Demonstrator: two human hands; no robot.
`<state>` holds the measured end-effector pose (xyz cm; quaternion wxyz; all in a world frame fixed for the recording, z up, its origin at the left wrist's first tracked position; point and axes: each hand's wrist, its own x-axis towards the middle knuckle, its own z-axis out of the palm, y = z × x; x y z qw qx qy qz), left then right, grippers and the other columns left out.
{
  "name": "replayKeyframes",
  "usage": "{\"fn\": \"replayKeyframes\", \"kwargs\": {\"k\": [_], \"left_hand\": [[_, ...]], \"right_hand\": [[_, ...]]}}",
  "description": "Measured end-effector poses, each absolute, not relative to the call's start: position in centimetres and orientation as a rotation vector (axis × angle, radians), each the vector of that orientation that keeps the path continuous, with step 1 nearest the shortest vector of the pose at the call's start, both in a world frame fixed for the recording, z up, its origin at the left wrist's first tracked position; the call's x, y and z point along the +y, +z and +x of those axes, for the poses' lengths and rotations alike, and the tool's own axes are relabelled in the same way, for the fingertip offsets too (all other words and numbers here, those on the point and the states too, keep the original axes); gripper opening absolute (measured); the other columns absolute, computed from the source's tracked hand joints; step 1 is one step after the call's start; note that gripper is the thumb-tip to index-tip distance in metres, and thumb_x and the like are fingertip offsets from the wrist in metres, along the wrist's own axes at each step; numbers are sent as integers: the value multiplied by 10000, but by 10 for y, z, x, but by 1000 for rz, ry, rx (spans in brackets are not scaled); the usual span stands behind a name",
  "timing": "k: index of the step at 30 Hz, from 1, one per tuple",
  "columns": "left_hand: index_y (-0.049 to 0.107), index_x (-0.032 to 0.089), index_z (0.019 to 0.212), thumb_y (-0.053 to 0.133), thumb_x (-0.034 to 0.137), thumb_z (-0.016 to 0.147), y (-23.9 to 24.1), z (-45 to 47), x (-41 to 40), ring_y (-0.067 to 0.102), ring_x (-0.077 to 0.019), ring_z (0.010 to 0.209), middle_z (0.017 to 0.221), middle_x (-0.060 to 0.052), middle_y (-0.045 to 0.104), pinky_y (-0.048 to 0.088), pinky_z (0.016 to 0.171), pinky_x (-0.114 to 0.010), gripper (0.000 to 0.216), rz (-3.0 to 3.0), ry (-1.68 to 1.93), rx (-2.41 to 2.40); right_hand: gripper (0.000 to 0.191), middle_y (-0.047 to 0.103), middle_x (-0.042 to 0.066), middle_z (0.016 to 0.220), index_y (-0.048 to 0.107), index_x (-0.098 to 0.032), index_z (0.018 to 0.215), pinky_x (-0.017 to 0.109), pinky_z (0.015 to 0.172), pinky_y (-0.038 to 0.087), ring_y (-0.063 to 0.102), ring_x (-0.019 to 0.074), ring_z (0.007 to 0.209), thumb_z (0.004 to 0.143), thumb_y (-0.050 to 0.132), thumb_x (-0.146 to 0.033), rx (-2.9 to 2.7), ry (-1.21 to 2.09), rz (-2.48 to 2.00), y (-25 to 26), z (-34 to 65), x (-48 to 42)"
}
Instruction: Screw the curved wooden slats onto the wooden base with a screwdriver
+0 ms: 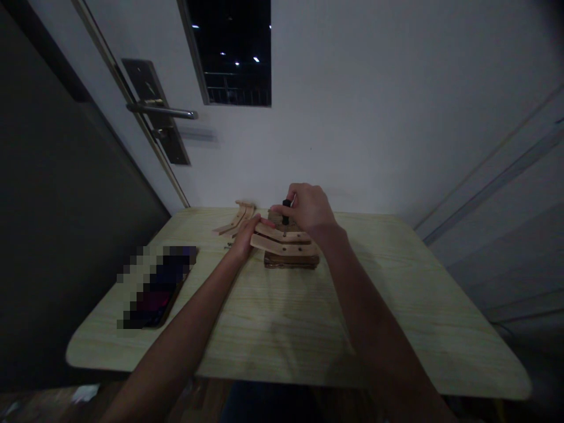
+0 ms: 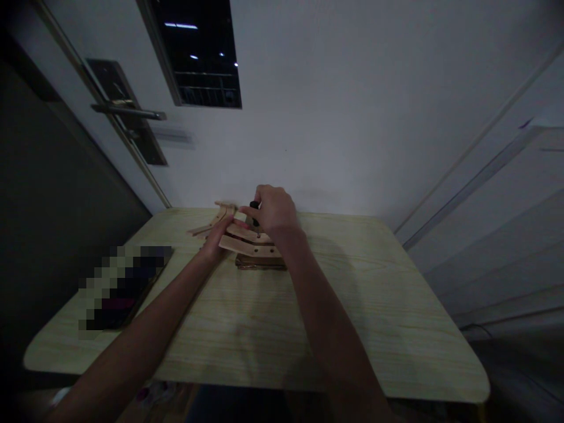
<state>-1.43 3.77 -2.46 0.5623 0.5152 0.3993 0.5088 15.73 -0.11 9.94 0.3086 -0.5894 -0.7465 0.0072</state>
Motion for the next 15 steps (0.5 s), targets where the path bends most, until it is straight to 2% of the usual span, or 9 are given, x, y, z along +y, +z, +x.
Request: {"fn": "replayKeyframes", "kwargs": {"k": [5,9,15], "left_hand": [[694,156,741,513,590,830,-20,-13,36,612,-188,580,669,-82,682,447,580,-307,478,1211,1177,946],[688,164,714,522,591,816,-19,-12,36,602,-184,578,660,-74,680,443,578,-301,470,1204,1180,940],[701,164,721,514,606,820,-18,-12,33,618,-200,622,679,-78,682,452,595,-302,490,1229,1192,956]], "right_hand": [[214,637,-2,680,675,-203,900,270,619,366,545,135,620,800,738,-382,-2010,57,-1488,98,157,-2],[105,634,-13,672,714,-199,868,255,642,390,551,116,616,785,743,-256,-2065,170,-1359,103,159,-3],[263,689,47,777,733,-144,1065,263,677,450,590,131,669,819,642,-133,-2115,341,-1287,112,170,-8]]}}
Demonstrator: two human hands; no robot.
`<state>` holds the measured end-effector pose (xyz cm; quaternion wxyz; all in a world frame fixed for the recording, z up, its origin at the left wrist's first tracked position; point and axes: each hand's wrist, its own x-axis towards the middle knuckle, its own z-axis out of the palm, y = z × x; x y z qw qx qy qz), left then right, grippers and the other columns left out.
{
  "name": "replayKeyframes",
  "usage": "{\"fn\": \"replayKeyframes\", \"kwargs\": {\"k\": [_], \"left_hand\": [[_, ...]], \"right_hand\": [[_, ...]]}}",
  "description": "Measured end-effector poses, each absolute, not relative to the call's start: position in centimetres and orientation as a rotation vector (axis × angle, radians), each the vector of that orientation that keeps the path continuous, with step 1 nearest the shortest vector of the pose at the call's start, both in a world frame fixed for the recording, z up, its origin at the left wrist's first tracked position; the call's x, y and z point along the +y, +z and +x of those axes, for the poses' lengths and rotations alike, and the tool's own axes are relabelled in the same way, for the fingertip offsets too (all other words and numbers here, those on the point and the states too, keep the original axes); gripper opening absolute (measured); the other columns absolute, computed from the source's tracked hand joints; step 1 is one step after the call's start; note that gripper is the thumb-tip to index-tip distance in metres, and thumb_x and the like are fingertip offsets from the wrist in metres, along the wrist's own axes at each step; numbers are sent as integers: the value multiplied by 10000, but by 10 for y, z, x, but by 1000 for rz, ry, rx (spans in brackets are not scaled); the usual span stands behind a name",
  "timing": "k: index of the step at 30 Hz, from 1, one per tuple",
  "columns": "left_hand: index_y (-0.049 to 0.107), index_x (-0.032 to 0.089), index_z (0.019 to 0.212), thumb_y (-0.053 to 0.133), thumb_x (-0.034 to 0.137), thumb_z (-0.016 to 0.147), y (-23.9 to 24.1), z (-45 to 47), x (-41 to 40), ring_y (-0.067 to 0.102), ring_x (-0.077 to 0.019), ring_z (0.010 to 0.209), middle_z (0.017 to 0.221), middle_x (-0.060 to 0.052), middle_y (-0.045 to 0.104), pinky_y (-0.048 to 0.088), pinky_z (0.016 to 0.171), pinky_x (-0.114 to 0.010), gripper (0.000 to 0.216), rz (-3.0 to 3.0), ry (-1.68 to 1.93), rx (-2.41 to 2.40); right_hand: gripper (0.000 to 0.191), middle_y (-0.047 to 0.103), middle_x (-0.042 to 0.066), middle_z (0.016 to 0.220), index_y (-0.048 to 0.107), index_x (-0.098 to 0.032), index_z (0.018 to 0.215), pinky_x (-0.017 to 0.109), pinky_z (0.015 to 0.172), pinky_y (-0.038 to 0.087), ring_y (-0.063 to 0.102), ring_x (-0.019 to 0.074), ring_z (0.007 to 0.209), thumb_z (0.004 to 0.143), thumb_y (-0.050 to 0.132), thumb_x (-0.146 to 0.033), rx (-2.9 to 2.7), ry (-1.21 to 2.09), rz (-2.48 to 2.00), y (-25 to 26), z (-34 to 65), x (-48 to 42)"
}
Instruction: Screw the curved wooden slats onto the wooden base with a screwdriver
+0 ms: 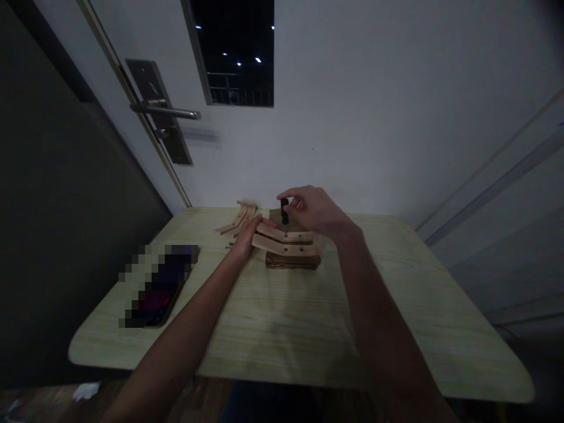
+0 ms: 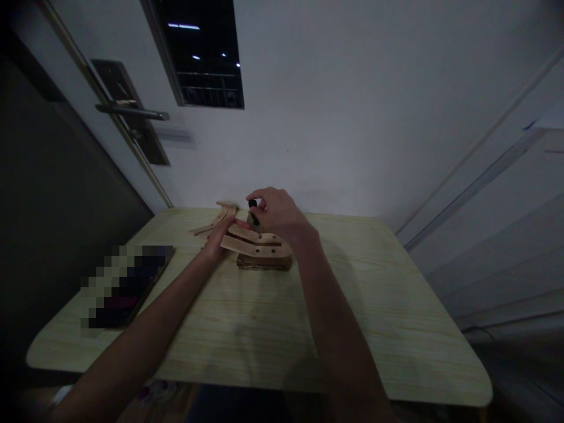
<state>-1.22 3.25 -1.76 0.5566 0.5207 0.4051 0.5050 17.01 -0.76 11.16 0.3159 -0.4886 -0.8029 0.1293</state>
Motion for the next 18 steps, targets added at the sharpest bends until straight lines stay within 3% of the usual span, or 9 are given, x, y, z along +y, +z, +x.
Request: {"fn": "replayKeyframes", "kwargs": {"k": [8,13,18], "left_hand": [[699,172,735,497,592,835,-18,-12,32,631,-198,625,700,-72,696,472,606,-303,477,1204,1202,955],[704,174,726,515,588,828,-22,-13,37,624,-189,591,661,-63,683,473,566,-295,467,1207,1197,942],[700,173,719,539,589,814,-25,-14,39,626,-190,578,643,-63,688,472,553,-295,456,1195,1200,922]], "right_hand": [[177,726,78,906,740,-142,961,281,720,484,629,144,735,804,667,-102,-2101,346,-1274,111,177,-2],[62,712,58,832,680,-155,813,284,707,503,654,154,733,769,719,-136,-1993,425,-1291,107,171,0],[189,660,13,737,563,-180,717,259,644,441,595,128,664,757,745,-210,-1976,355,-1339,100,161,1]]}}
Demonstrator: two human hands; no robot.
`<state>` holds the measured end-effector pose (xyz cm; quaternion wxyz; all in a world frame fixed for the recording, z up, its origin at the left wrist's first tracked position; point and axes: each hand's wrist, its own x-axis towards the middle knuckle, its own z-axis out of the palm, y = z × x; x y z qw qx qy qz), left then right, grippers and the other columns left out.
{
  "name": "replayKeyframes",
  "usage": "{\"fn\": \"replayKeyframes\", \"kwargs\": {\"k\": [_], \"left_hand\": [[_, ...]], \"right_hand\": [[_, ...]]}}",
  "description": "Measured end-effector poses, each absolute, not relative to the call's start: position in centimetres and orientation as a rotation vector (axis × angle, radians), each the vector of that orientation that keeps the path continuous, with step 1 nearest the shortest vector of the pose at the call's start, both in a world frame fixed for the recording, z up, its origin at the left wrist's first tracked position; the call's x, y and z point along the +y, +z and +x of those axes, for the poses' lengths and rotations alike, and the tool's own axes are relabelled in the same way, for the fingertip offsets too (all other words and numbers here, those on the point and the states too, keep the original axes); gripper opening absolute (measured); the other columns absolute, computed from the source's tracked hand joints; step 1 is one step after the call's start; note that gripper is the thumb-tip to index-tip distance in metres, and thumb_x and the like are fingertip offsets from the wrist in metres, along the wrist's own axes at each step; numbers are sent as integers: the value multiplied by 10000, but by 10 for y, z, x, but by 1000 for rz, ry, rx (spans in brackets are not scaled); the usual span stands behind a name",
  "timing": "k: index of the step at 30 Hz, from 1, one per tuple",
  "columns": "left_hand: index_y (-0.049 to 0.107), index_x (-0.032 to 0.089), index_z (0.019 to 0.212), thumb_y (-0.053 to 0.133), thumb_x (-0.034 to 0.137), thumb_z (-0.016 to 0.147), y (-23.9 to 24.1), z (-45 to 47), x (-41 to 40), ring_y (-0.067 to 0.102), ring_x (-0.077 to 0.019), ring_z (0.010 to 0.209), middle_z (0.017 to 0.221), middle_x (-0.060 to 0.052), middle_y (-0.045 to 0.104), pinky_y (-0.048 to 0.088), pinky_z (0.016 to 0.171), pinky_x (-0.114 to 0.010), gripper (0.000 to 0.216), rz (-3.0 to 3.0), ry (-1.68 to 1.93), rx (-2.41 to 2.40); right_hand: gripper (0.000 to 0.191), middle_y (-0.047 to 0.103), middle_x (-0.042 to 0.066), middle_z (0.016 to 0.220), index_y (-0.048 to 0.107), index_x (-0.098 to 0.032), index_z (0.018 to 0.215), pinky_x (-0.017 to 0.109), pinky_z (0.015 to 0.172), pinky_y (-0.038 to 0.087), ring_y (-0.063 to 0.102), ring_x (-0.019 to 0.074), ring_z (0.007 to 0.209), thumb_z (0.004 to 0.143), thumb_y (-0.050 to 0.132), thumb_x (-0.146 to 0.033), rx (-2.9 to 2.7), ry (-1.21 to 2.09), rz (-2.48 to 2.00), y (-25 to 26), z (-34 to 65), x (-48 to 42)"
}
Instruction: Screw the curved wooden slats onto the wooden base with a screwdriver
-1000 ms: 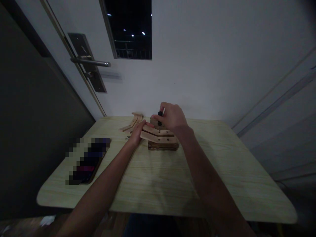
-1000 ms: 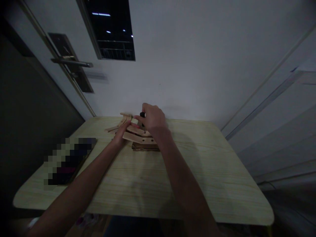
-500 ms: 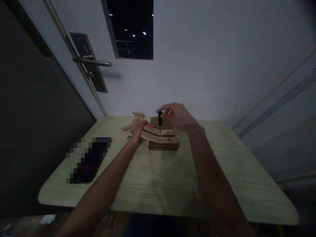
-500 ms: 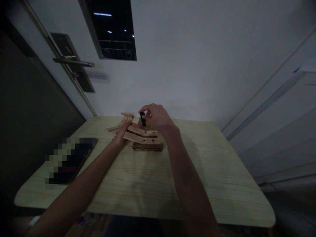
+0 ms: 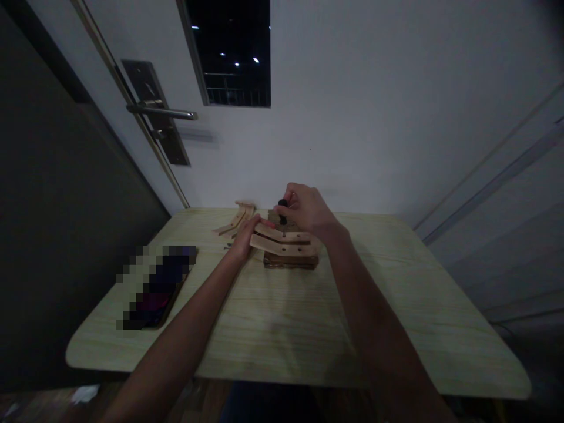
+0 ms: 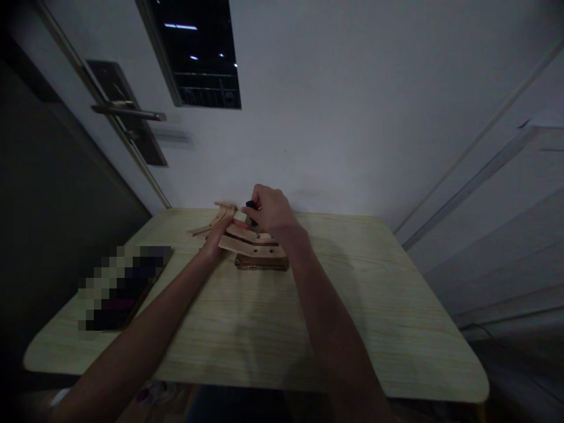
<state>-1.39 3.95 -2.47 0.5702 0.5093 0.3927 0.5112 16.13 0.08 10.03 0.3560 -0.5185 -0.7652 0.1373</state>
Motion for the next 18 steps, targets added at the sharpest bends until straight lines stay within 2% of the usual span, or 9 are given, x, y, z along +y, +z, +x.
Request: {"fn": "replayKeyframes", "kwargs": {"k": [3,8,12,18], "left_hand": [[701,169,728,538,604,813,-25,-14,40,634,-194,587,657,-67,700,479,564,-300,472,1205,1190,932],[708,165,760,520,621,825,-23,-14,37,648,-201,617,691,-73,718,485,588,-305,497,1218,1163,928],[701,166,735,532,600,819,-18,-13,32,618,-186,582,653,-64,695,458,571,-296,473,1219,1195,951],[707,165,748,522,605,815,-14,-11,31,624,-203,597,634,-74,676,446,580,-308,482,1214,1163,960]], "right_hand": [[245,617,-13,668,546,-189,707,255,608,389,548,120,621,721,783,-251,-1945,255,-1408,98,157,1],[217,602,-45,620,645,-215,931,256,631,399,577,123,607,757,765,-267,-1978,279,-1329,97,157,0],[125,685,3,769,686,-210,881,261,672,447,625,127,668,772,745,-227,-1994,285,-1299,95,158,2],[260,728,79,980,717,-165,981,295,716,519,660,160,750,726,742,-122,-2031,352,-1343,100,166,-1]]}}
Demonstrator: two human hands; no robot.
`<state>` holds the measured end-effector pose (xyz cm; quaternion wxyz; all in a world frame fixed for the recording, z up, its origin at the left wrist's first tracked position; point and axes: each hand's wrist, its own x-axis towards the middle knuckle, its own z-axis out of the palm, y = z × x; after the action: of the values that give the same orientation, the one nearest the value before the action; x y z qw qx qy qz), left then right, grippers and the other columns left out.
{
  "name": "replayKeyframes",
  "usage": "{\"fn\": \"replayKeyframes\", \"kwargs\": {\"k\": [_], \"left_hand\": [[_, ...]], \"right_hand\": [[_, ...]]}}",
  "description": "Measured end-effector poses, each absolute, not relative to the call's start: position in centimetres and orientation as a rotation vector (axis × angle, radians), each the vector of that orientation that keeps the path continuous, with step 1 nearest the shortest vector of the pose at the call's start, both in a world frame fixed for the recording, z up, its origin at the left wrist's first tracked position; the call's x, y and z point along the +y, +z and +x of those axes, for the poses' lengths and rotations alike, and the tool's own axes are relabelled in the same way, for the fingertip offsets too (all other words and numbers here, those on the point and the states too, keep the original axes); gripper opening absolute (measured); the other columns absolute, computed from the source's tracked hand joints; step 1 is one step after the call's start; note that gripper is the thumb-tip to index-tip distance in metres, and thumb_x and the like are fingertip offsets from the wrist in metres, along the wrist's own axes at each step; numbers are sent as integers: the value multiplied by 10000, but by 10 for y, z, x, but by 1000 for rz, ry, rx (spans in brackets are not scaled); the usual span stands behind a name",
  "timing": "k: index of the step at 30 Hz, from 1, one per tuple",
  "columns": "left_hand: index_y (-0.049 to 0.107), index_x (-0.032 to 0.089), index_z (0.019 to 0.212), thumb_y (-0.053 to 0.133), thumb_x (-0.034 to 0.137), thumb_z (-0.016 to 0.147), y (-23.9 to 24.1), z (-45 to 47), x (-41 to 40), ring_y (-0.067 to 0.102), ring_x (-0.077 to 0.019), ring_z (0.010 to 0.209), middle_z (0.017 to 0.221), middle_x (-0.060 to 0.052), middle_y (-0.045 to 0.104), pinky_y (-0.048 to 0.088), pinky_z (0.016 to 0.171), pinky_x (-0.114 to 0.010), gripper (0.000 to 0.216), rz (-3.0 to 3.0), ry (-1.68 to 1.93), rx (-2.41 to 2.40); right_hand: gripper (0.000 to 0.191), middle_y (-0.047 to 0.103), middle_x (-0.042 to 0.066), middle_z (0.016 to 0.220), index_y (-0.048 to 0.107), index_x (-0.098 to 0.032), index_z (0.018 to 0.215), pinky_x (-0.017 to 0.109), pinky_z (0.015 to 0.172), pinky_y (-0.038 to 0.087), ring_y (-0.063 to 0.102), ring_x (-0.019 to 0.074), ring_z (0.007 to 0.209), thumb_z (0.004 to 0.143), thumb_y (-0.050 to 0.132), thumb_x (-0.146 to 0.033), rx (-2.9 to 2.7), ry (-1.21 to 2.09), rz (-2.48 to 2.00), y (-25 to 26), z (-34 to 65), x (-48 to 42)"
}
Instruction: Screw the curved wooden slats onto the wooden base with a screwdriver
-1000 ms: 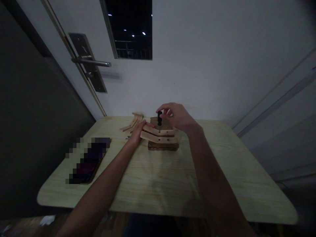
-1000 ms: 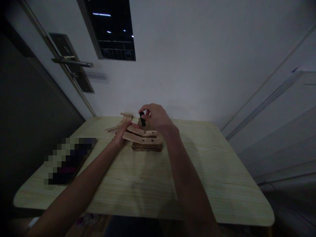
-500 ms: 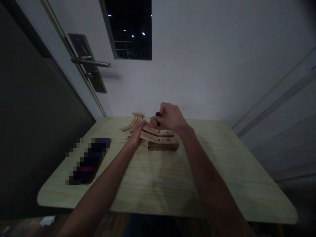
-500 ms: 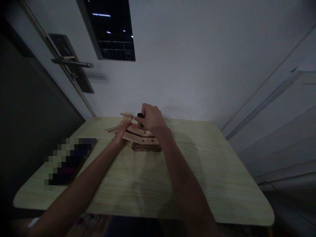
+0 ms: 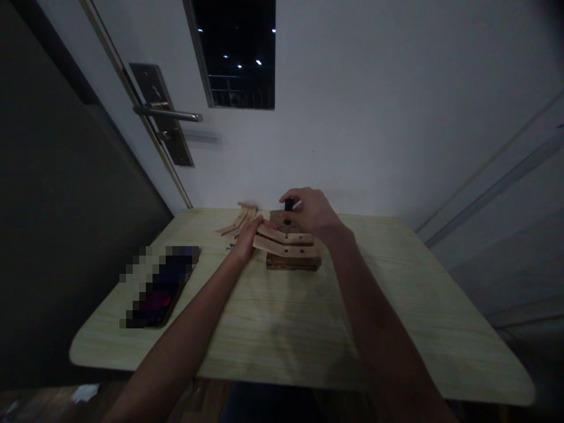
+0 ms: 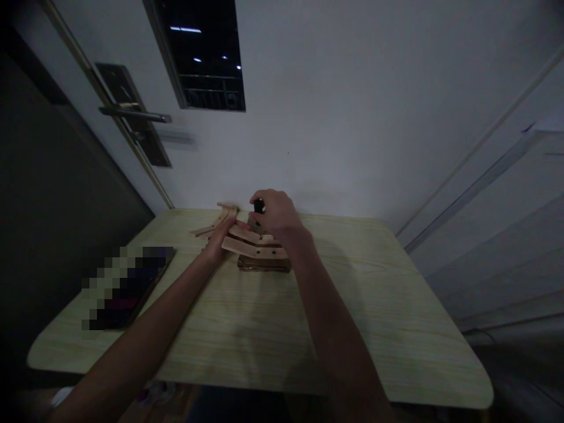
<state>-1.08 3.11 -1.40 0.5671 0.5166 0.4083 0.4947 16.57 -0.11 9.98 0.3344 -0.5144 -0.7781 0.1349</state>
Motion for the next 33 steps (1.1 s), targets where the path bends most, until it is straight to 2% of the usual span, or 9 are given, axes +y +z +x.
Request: {"fn": "replayKeyframes", "kwargs": {"k": [3,7,11,15,19,27,30,33], "left_hand": [[720,160,778,525,626,806,-15,-12,33,631,-214,604,646,-80,685,447,581,-314,506,1216,1158,966],[721,155,769,536,624,803,-16,-12,33,628,-209,601,650,-81,691,457,581,-312,506,1218,1166,972],[708,164,736,536,617,806,-18,-13,34,640,-220,630,661,-83,696,471,597,-319,489,1211,1175,957],[697,169,732,538,625,805,-21,-13,35,633,-215,626,643,-76,678,463,604,-318,488,1210,1187,947],[697,168,741,535,624,808,-19,-13,34,626,-207,623,638,-73,672,457,602,-312,488,1226,1183,959],[693,163,718,530,585,816,-16,-13,33,601,-176,570,636,-67,675,448,570,-292,464,1226,1184,950],[686,169,722,521,592,819,-18,-13,35,617,-186,581,651,-71,685,458,580,-300,464,1209,1175,938],[683,176,706,526,592,816,-20,-13,36,620,-195,582,636,-69,677,458,582,-307,458,1212,1187,965]], "right_hand": [[354,728,102,1029,713,-136,1055,315,769,534,670,172,794,718,674,-33,-2089,361,-1334,102,171,-2],[377,726,88,1001,715,-136,1037,298,762,530,669,168,809,710,599,12,-2083,384,-1299,103,173,-3],[420,701,18,828,693,-193,1068,267,686,490,635,150,727,695,613,-17,-2069,404,-1262,106,169,-5],[249,634,-9,670,700,-178,906,264,652,441,588,135,644,690,667,-58,-2075,353,-1311,108,167,-6],[153,642,-2,687,657,-176,797,268,638,421,580,135,639,681,751,-140,-2030,307,-1380,105,167,-3],[224,622,11,696,566,-193,690,276,599,342,520,138,637,685,778,-264,-2019,118,-1488,100,163,-1],[238,613,8,705,553,-197,703,273,599,335,511,136,646,694,773,-287,-2056,136,-1447,98,163,0],[225,618,-7,747,577,-200,799,259,626,358,531,134,681,681,767,-225,-2082,197,-1331,98,164,0]]}}
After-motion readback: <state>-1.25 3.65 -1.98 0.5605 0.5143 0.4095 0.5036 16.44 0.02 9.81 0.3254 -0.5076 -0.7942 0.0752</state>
